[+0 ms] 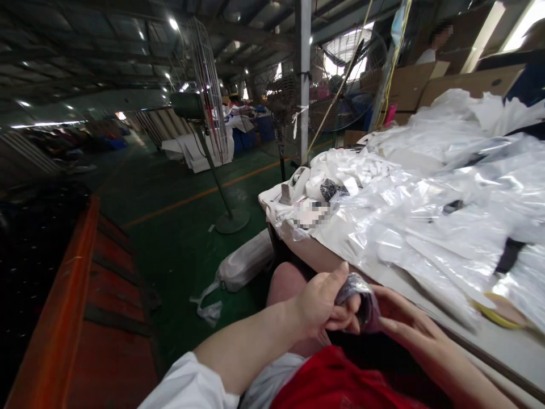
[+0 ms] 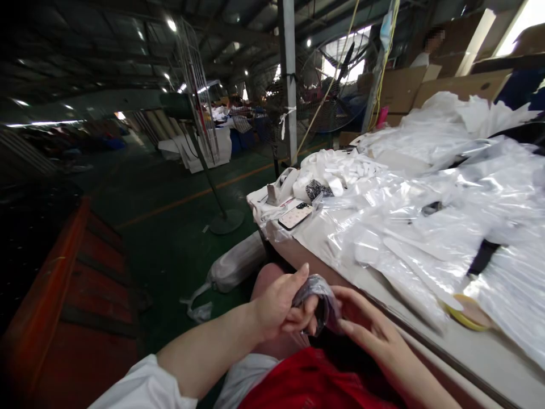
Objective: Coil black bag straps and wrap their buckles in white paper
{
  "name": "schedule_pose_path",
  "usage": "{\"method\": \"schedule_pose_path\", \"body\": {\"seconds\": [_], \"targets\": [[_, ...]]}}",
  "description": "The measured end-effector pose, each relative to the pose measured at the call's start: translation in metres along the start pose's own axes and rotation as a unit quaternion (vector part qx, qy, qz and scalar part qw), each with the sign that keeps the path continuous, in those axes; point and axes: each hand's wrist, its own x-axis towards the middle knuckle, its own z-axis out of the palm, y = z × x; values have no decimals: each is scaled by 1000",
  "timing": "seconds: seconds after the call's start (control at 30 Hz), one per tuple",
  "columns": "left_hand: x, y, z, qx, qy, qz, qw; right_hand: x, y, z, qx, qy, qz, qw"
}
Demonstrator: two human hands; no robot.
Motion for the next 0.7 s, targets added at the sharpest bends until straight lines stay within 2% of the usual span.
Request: {"method": "schedule_pose_path", "body": {"seconds": [0.13, 0.23, 0.3, 0.37, 0.43, 0.5, 0.57, 0.63, 0.7], "targets": [[1, 21, -7, -118, 3, 14, 993, -1, 28, 25, 4, -3, 10, 1000], [-1, 40, -7, -154, 30, 67, 985, 7, 48, 34, -7, -42, 58, 997], [0, 50, -6, -147, 67, 160, 974, 10, 54, 38, -43, -69, 86, 993], [3, 53, -7, -82, 123, 292, 945, 9, 52, 42, -78, -98, 80, 989], [11, 49, -11, 67, 193, 400, 893, 2, 41, 45, -98, -117, 50, 987], [19, 36, -19, 283, 259, 443, 810, -7, 24, 46, -119, -118, 11, 986], [27, 21, -28, 501, 291, 418, 700, -16, 7, 42, -148, -106, -14, 983], [32, 9, -37, 655, 270, 364, 605, -22, -7, 31, -181, -80, -33, 980], [31, 2, -43, 737, 210, 315, 560, -26, -14, 14, -206, -31, -51, 977]]}}
